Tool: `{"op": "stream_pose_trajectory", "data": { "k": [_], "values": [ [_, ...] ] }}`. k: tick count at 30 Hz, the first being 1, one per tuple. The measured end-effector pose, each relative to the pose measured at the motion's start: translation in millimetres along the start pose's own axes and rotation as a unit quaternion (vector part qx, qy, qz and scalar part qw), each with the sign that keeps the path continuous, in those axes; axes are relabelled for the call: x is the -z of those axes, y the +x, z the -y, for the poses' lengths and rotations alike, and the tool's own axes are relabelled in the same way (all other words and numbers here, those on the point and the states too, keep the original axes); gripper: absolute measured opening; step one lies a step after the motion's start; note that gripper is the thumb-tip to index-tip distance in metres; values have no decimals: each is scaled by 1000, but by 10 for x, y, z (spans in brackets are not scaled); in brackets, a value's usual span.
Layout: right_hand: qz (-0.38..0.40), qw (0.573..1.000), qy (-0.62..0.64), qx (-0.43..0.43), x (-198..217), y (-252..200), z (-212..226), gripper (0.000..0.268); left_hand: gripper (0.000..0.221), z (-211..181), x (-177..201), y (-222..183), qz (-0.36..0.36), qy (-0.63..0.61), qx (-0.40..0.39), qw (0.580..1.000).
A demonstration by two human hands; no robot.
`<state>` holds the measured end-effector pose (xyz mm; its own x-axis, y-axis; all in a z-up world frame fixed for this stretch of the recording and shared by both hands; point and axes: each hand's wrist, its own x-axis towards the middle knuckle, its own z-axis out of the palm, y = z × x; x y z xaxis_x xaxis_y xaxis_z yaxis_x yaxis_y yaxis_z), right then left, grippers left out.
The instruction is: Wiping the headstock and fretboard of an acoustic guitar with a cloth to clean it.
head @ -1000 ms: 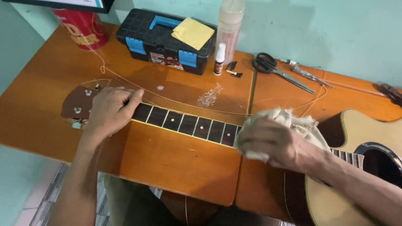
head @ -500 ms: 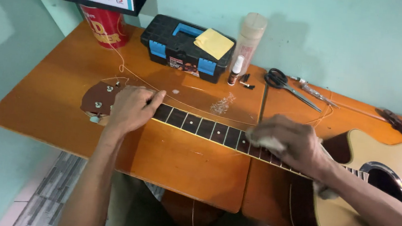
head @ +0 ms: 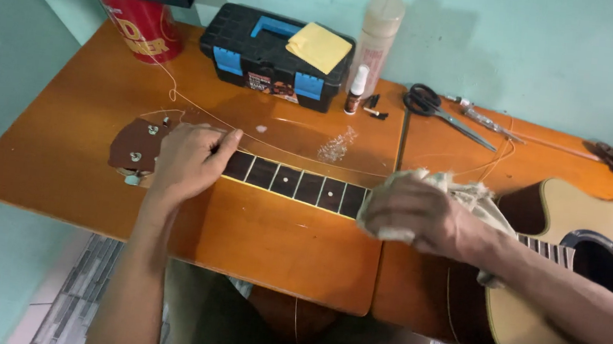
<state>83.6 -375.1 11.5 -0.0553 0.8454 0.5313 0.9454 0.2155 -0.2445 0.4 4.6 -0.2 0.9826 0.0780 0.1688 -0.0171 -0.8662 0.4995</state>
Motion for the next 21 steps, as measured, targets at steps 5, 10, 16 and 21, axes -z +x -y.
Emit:
{"op": "stream_pose_trajectory", "data": {
  "k": [5,10,16,21],
  "values": [
    [-46,992,-64,-102,-36,-86,-127,29,67,-9,-31,6,2,2,-13,1000],
    [-40,998,-54,-10,16,92,54,27,69,24,-41,38,19,14,3,1000],
    [-49,997,-58,-11,-94,-113,-141,59,67,-75,-28,6,2,-4,10,1000],
    [-13,997,-56,-59,12,27,13,50,65,-51,28,20,13,-2,-19,1000]
  ]
}}
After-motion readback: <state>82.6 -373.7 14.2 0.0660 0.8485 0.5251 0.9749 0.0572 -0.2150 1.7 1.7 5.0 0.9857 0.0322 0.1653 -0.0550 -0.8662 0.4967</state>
